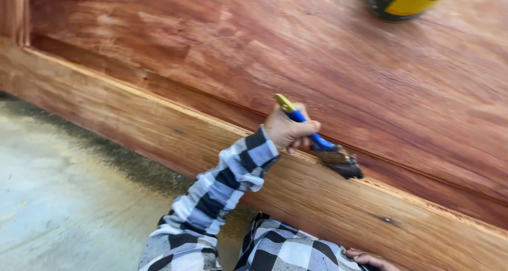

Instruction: The person applies a wood stain or varnish to a large wooden door panel lying on the ground, brushing the liquid evenly across the recessed panels, rails and stiles with a wide brush. They work section by section around the door, steadying the panel with their free hand, and dip from a can of finish resting on the door.

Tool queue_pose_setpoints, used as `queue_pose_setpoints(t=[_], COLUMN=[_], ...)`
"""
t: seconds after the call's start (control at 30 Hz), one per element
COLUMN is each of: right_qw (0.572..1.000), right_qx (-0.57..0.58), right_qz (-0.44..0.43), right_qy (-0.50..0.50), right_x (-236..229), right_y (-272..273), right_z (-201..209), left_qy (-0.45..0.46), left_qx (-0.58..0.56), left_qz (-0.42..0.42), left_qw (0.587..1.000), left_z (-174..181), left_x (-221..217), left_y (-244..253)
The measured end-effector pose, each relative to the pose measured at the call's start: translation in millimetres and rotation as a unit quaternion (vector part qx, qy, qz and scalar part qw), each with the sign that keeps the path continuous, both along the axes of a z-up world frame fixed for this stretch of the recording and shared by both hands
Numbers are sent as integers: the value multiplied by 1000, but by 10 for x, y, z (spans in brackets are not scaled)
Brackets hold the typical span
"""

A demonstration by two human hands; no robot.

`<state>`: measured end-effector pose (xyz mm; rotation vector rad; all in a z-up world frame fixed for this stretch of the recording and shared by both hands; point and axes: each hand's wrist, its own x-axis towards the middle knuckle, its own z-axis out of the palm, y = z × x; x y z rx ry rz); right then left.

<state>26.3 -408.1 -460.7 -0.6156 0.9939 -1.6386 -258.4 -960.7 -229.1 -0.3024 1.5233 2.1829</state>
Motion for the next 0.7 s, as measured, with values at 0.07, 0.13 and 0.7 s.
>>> queue_pose_setpoints(t=[0.07,0.13,0.7], right_qw=[998,997,987], right_qx=[47,71,114], right_qz=[7,7,-52], right_qy=[50,-14,-98], right_x=[-6,-53,274], right_y=[38,72,761], right_z=[-26,-42,-855], left_qy=[-20,-36,-48], left_qx=[-10,-20,-453], left_qz=[65,93,189], left_qw=[998,995,870], left_z=[-64,-75,711], left_x=[121,187,277], left_y=[-402,-821,-3164])
